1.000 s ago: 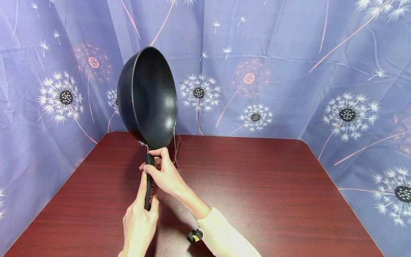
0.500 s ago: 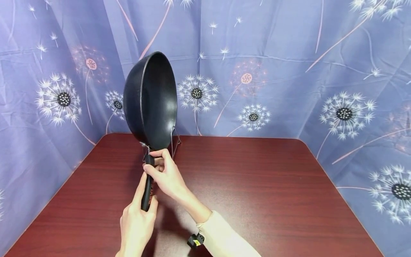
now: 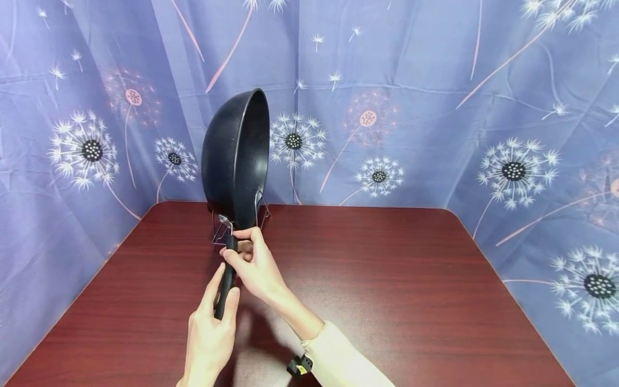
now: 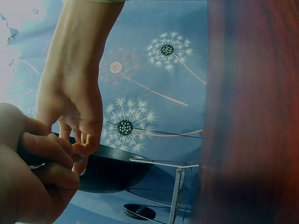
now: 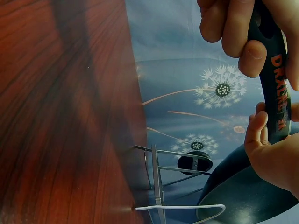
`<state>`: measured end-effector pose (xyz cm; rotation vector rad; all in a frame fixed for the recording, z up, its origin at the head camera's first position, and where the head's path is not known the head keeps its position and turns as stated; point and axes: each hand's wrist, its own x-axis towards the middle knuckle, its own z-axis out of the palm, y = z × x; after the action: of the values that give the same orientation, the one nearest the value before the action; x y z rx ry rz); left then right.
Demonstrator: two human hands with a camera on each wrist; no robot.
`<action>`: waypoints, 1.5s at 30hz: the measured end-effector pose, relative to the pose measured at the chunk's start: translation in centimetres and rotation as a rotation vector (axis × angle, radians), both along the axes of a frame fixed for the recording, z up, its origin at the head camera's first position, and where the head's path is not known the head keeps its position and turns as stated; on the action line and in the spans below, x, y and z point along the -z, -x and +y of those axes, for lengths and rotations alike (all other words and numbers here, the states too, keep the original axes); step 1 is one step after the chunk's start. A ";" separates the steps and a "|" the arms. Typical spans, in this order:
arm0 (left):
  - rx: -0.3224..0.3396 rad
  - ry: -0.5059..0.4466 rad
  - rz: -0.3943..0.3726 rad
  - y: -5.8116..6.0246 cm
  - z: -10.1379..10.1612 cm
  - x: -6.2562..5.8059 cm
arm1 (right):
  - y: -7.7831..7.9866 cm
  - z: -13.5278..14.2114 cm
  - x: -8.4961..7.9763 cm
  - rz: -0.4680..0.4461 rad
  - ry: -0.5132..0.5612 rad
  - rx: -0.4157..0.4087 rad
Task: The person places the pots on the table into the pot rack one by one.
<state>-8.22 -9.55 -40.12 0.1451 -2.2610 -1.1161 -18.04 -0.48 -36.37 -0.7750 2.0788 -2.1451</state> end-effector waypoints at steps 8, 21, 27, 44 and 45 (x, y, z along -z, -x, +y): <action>0.015 -0.016 0.009 -0.2 0.2 0.0 | 0.0 0.2 0.2 0.006 -0.009 0.013; 0.020 0.045 0.013 -0.3 0.6 0.0 | -0.1 0.7 0.8 -0.030 0.013 0.003; -0.006 0.094 -0.036 -0.4 0.8 0.0 | -0.1 0.9 1.2 -0.069 0.017 -0.013; -0.018 0.133 -0.132 -0.4 0.8 0.0 | 0.0 1.0 2.2 -0.120 -0.005 -0.004; -0.019 0.137 -0.140 -0.4 0.8 -0.1 | 0.1 1.0 2.3 -0.125 -0.005 -0.004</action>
<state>-7.78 -8.76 -40.05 0.1941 -2.4468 -0.9647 -18.09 0.56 -38.63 -0.6267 2.0191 -2.1260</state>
